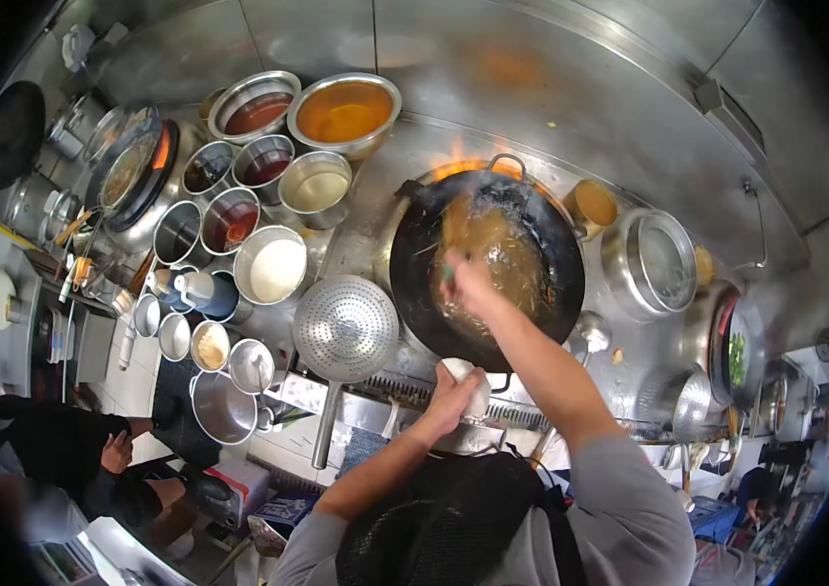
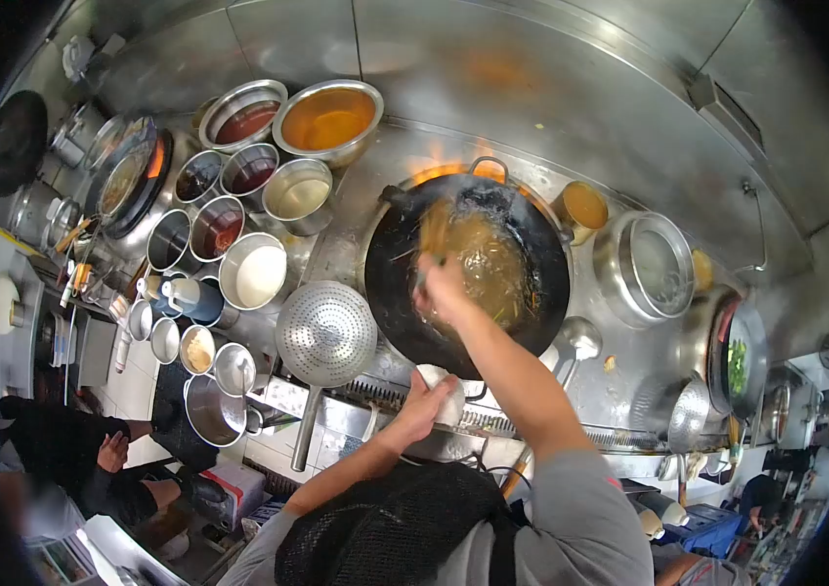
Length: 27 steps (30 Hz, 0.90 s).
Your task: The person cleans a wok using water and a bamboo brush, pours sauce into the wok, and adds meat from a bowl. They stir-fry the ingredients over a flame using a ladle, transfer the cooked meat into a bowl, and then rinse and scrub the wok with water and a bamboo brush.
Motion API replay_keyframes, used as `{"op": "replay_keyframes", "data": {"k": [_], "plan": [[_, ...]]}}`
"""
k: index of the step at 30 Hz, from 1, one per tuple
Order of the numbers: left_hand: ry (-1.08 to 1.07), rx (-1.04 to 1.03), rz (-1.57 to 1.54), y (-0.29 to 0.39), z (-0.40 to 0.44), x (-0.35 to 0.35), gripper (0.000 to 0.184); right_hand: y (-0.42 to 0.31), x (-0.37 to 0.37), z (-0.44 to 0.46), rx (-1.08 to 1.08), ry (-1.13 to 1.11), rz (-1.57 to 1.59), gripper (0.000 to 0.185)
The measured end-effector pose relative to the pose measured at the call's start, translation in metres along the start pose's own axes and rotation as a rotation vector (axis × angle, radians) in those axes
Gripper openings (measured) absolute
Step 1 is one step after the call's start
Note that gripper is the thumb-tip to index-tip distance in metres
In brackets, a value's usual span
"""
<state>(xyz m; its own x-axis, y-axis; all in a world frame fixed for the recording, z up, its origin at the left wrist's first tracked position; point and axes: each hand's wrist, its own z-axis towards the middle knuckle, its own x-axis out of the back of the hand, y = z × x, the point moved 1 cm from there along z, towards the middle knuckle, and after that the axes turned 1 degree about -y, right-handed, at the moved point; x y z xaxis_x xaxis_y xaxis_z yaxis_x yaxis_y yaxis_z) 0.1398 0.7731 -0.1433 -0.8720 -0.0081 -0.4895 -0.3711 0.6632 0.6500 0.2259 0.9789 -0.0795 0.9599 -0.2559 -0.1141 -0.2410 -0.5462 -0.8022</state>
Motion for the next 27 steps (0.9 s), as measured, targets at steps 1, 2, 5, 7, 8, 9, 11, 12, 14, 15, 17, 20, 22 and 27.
{"op": "replay_keyframes", "data": {"k": [1,2,5,7,8,9,11,12,14,15,17,20,22,27], "plan": [[-0.002,0.000,0.001,0.002,-0.004,-0.002,0.059,0.001,0.009,0.039,0.131,0.091,0.026,0.033],[0.011,0.015,-0.010,0.008,-0.009,-0.004,0.057,-0.001,0.002,0.034,0.138,0.141,0.042,0.033],[-0.020,0.060,-0.080,0.011,-0.021,0.005,0.055,0.014,0.007,0.002,0.100,0.104,0.036,0.046],[-0.075,0.092,-0.142,0.021,-0.029,0.011,0.054,0.021,0.030,-0.031,0.026,-0.014,-0.107,0.067],[-0.125,0.155,-0.182,0.035,-0.039,0.010,0.054,0.018,0.047,-0.059,-0.024,-0.040,-0.224,0.072],[-0.174,0.216,-0.225,0.042,-0.045,0.010,0.055,0.016,0.072,-0.082,-0.047,-0.140,-0.432,0.071],[-0.183,0.270,-0.215,0.038,-0.046,0.018,0.059,0.010,0.135,-0.111,0.037,-0.219,-1.031,0.077],[-0.234,0.342,-0.269,0.042,-0.047,0.020,0.059,0.007,0.171,-0.122,0.103,-0.284,-1.158,0.076],[-0.264,0.469,-0.380,0.054,-0.052,0.016,0.060,-0.021,0.244,-0.127,0.207,-0.332,-1.451,0.071],[-0.257,0.471,-0.385,0.049,-0.047,0.015,0.060,-0.041,0.256,-0.123,0.173,-0.218,-1.582,0.068],[-0.238,0.393,-0.317,0.032,-0.037,0.007,0.063,-0.073,0.248,-0.101,0.141,0.026,-1.706,0.066],[-0.113,0.202,-0.227,0.017,-0.024,-0.016,0.052,-0.043,0.188,-0.041,0.277,0.228,-1.636,0.068],[0.021,0.051,-0.159,0.006,-0.011,-0.020,0.049,0.004,0.142,-0.015,0.285,0.300,-1.593,0.068],[0.003,-0.017,-0.127,0.010,-0.018,-0.014,0.056,0.016,0.126,-0.101,0.212,0.018,-1.575,0.072]]}}
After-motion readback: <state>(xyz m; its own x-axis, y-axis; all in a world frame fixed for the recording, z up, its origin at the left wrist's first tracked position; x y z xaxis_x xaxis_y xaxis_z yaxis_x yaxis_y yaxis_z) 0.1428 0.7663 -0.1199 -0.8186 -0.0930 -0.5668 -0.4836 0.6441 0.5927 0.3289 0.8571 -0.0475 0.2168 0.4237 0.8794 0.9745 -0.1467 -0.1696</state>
